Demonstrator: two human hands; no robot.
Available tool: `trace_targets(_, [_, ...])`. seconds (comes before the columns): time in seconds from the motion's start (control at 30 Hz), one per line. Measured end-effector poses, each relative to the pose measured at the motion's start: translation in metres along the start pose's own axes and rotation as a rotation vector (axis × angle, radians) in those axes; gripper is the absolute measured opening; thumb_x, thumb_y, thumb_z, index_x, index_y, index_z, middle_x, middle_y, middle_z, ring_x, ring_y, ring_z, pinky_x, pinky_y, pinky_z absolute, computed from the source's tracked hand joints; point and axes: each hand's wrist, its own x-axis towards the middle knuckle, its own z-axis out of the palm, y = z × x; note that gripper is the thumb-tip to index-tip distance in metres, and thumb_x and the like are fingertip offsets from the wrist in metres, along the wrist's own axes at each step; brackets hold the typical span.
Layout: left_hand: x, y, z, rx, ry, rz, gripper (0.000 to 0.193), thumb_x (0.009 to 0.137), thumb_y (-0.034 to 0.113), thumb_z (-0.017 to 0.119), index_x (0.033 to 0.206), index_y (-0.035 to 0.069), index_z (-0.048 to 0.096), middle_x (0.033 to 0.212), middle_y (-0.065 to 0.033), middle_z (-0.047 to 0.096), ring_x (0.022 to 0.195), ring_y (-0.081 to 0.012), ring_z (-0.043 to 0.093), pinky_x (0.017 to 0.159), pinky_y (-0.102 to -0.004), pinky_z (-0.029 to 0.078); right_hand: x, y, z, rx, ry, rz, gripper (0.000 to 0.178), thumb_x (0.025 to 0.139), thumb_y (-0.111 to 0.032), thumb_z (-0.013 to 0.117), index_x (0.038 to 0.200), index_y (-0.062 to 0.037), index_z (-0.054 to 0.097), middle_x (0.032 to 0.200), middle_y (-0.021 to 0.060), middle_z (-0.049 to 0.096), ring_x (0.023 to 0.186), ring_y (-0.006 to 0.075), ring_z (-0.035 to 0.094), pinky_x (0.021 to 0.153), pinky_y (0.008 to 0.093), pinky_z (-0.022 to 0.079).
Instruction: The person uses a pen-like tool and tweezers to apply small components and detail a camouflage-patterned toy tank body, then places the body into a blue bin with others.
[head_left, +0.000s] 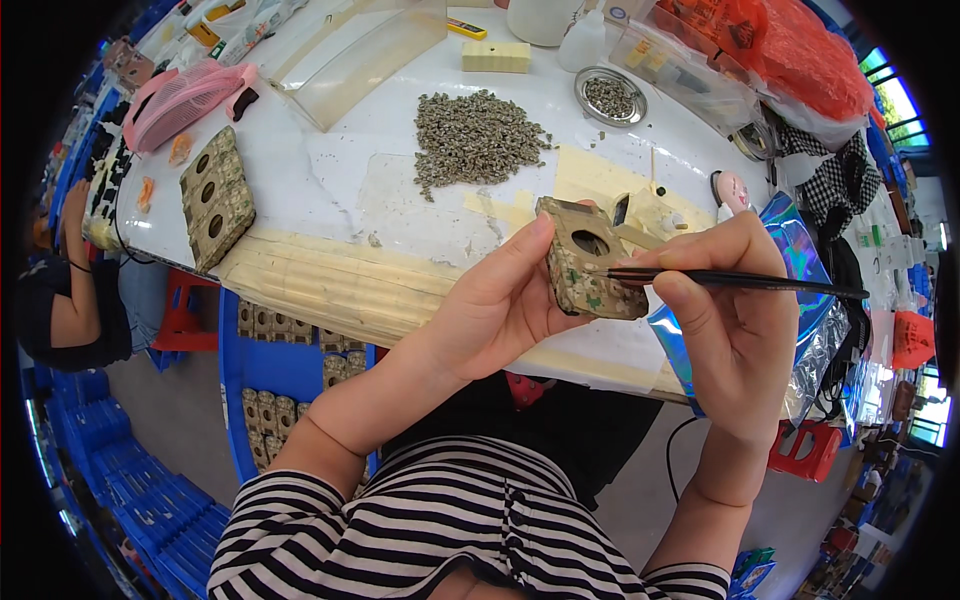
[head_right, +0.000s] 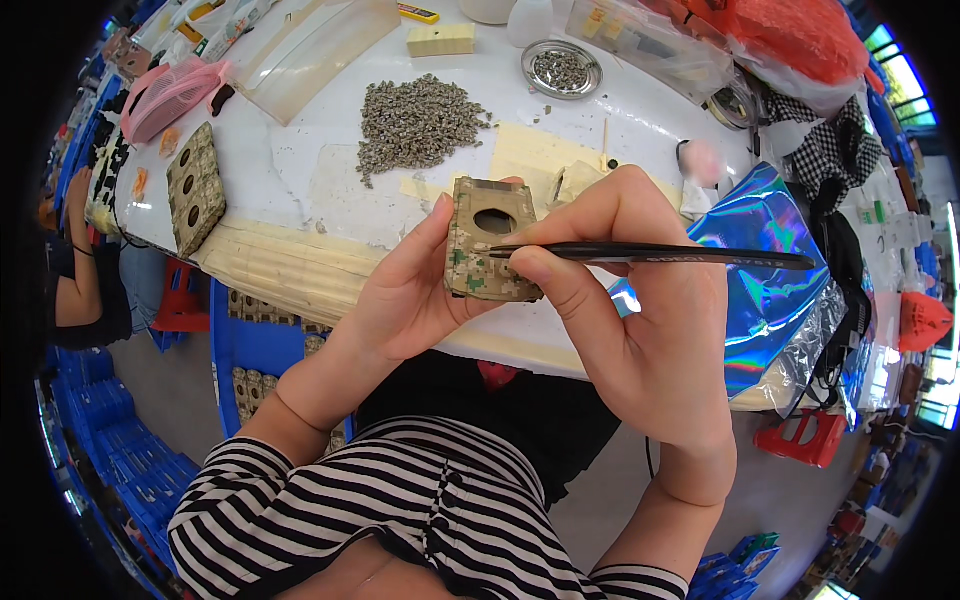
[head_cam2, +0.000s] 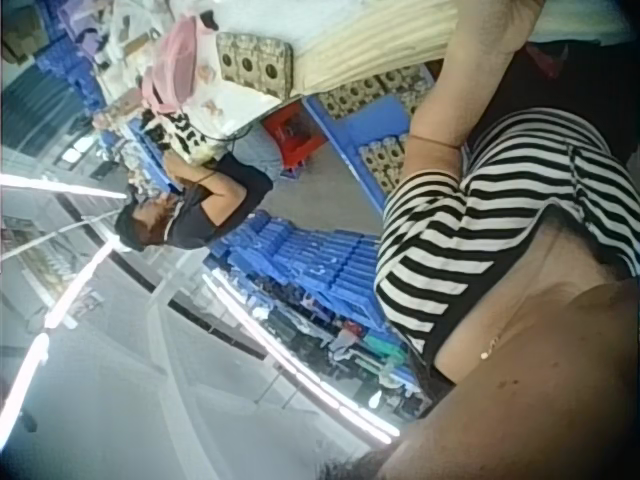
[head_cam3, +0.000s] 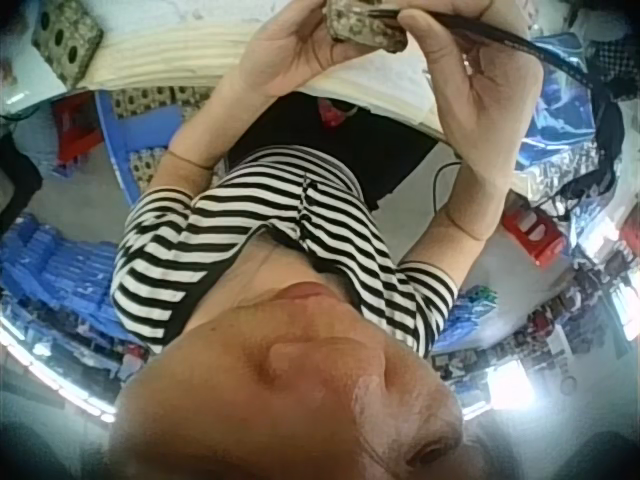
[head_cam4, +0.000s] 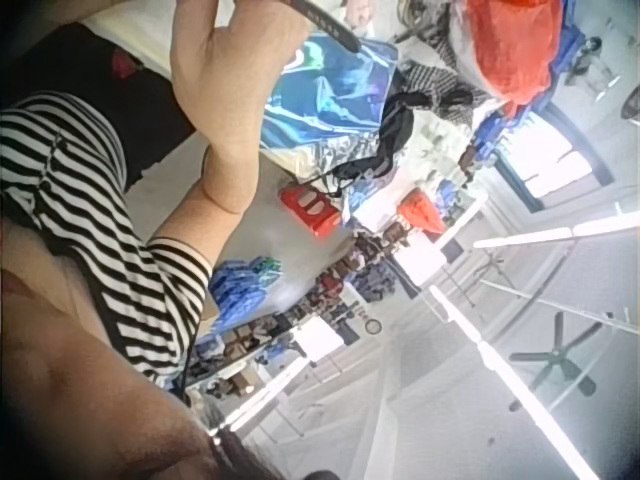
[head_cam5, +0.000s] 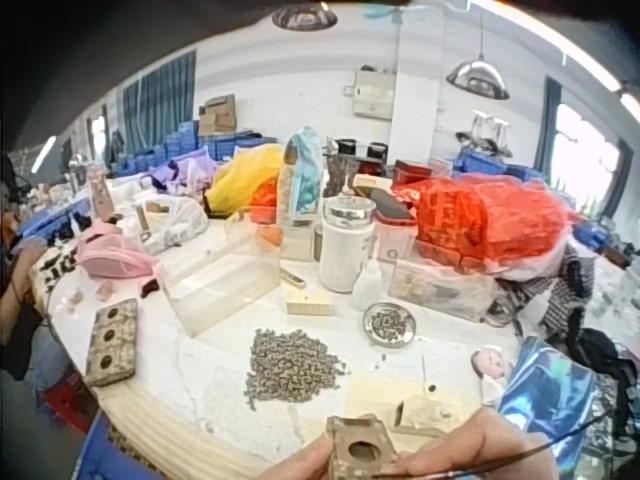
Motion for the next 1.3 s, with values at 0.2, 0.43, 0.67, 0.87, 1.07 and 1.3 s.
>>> trace_targets(0.2, [-0.0006, 0.0001, -0.0004, 0.002, 0.005, 0.0, 0.055, 0.099, 0.043, 0.028, 0.14, 0.007, 0.029, 0.132, -0.0128, 0.045, 0.117, -0.0211, 0.051, 0.097, -0.0371, 0.047, 0.0004, 0.0001, 0.0014, 0.015, 0.012, -0.018, 0.012, 0.086, 0.003, 0.057, 0.095, 0.0052, 0.051, 0.091, 0.0113, 0.059, 0.088, 0.0159, 0.06, 0.084, 0.0273, 0.046])
trace_targets(0.43, [-0.0001, -0.0002, -0.0005, 0.006, 0.012, 0.007, 0.054, 0.099, 0.043, 0.028, 0.14, 0.006, 0.029, 0.133, -0.0124, 0.045, 0.118, -0.0208, 0.051, 0.097, -0.0371, 0.047, 0.0014, 0.0011, 0.0006, 0.006, -0.004, -0.027, 0.012, 0.086, 0.003, 0.057, 0.095, 0.0054, 0.051, 0.091, 0.0114, 0.059, 0.09, 0.0168, 0.06, 0.085, 0.0282, 0.046])
trace_targets(0.67, [-0.0001, 0.0, 0.0001, 0.012, -0.005, 0.007, 0.054, 0.1, 0.042, 0.027, 0.14, 0.006, 0.029, 0.131, -0.0124, 0.046, 0.117, -0.0207, 0.052, 0.096, -0.0367, 0.048, 0.0001, 0.001, 0.0011, 0.027, 0.01, -0.027, 0.012, 0.086, 0.004, 0.057, 0.095, 0.0055, 0.051, 0.091, 0.0114, 0.059, 0.091, 0.0178, 0.061, 0.086, 0.029, 0.046])
trace_targets(0.87, [0.0002, -0.0005, 0.0004, 0.005, 0.004, 0.009, 0.054, 0.1, 0.042, 0.027, 0.14, 0.006, 0.029, 0.131, -0.0129, 0.046, 0.116, -0.0208, 0.052, 0.096, -0.0364, 0.048, 0.0001, 0.0018, 0.0008, 0.028, 0.008, -0.021, 0.012, 0.086, 0.003, 0.057, 0.096, 0.0056, 0.051, 0.091, 0.0113, 0.059, 0.092, 0.0179, 0.061, 0.086, 0.0291, 0.046])
trace_targets(1.07, [-0.0003, -0.0001, 0.0022, 0.021, 0.027, 0.009, 0.054, 0.1, 0.042, 0.027, 0.14, 0.006, 0.029, 0.131, -0.0131, 0.046, 0.117, -0.0215, 0.052, 0.097, -0.0375, 0.048, 0.0008, 0.0026, 0.0005, 0.006, -0.007, -0.031, 0.012, 0.086, 0.003, 0.058, 0.095, 0.0053, 0.05, 0.091, 0.0109, 0.058, 0.091, 0.0177, 0.06, 0.085, 0.0286, 0.046])
trace_targets(1.3, [0.0013, -0.0006, 0.0015, 0.013, 0.012, 0.0, 0.054, 0.099, 0.042, 0.028, 0.14, 0.006, 0.029, 0.132, -0.0133, 0.046, 0.118, -0.0218, 0.051, 0.097, -0.0383, 0.047, -0.0009, 0.0028, -0.0013, -0.02, -0.007, -0.041, 0.014, 0.086, 0.001, 0.059, 0.096, 0.0053, 0.05, 0.091, 0.0103, 0.057, 0.092, 0.0181, 0.06, 0.084, 0.028, 0.046])
